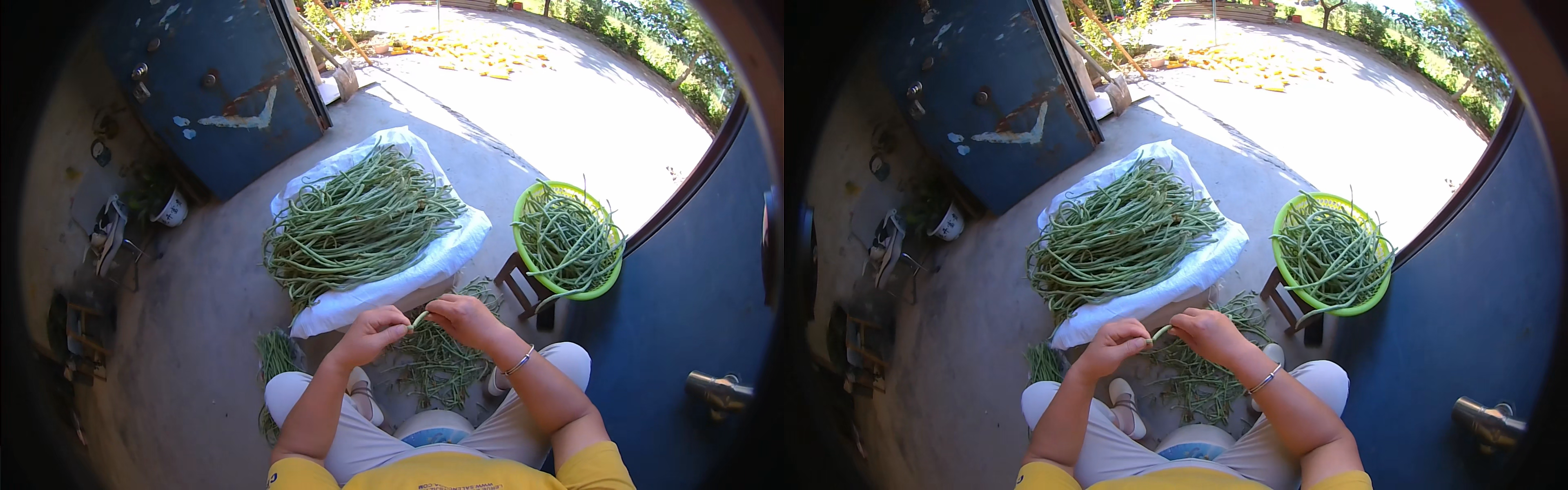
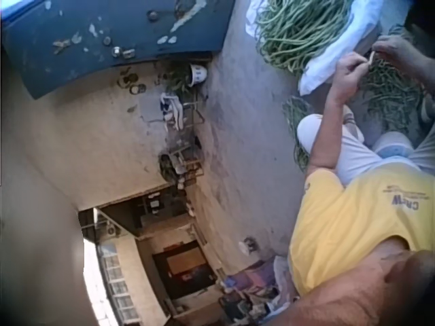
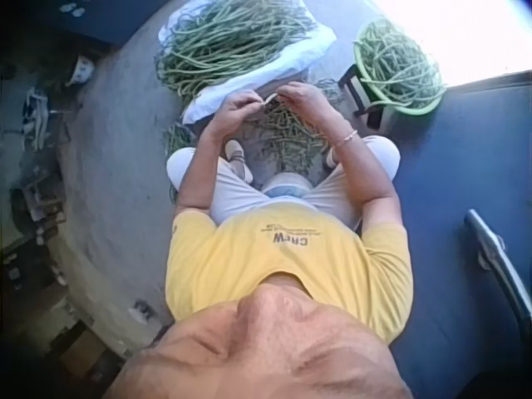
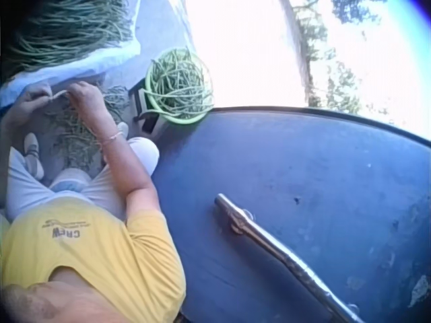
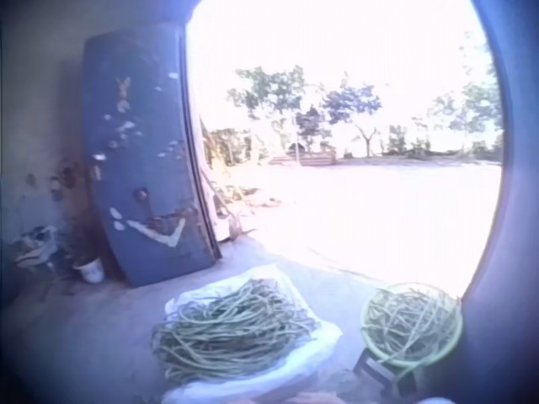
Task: The person peels long green string beans by hand, pulling the fibrous string from the side of each pod and breaking off the ends before placing them in a separate pile.
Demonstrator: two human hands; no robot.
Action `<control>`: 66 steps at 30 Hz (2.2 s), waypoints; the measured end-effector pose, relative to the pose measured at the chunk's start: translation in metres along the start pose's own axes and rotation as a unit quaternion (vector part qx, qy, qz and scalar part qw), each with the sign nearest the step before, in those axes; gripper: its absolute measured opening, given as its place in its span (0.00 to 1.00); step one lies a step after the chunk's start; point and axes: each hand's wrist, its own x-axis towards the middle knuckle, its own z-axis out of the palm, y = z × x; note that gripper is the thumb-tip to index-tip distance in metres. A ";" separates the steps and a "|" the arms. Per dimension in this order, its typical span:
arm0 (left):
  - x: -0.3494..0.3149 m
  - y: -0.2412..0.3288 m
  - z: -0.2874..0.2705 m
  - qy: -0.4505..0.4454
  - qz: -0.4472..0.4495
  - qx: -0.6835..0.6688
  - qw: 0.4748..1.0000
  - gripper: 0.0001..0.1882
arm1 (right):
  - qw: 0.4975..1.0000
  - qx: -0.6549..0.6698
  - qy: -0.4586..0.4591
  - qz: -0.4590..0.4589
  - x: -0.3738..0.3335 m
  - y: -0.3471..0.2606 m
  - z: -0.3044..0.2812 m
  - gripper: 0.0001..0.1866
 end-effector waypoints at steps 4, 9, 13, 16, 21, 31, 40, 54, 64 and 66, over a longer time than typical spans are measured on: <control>0.000 -0.005 0.001 -0.008 -0.012 -0.143 0.990 0.06 | 1.000 0.009 0.004 -0.021 0.003 -0.002 -0.001 0.06; 0.000 -0.001 -0.002 0.052 -0.040 -0.113 0.991 0.05 | 0.999 0.016 0.021 -0.020 0.002 -0.004 -0.003 0.06; 0.004 -0.013 0.000 0.136 -0.041 -0.042 0.989 0.06 | 0.999 0.043 -0.024 -0.004 -0.006 0.002 0.006 0.07; 0.004 -0.012 0.001 0.067 -0.017 -0.116 0.991 0.06 | 0.996 0.050 -0.070 -0.005 -0.008 0.001 0.010 0.07; 0.004 -0.011 0.006 0.104 -0.037 -0.116 0.987 0.06 | 0.994 0.081 -0.067 0.020 -0.003 -0.013 0.005 0.07; -0.010 -0.016 -0.020 0.066 -0.104 0.436 0.891 0.12 | 0.926 0.312 0.136 0.164 0.002 0.000 -0.009 0.08; -0.001 -0.012 -0.001 0.075 -0.221 0.114 0.966 0.12 | 0.696 0.651 0.215 0.214 0.002 0.018 -0.013 0.09; 0.025 -0.019 0.022 0.096 0.041 -0.564 0.819 0.15 | 0.548 0.784 0.170 0.238 -0.006 0.006 -0.002 0.09; 0.027 -0.011 -0.015 0.314 0.058 -0.403 0.858 0.08 | 0.666 0.643 0.240 0.294 0.011 0.029 0.008 0.09; 0.029 -0.015 -0.019 0.341 0.053 -0.393 0.852 0.07 | 0.674 0.625 0.250 0.305 0.012 0.038 0.006 0.09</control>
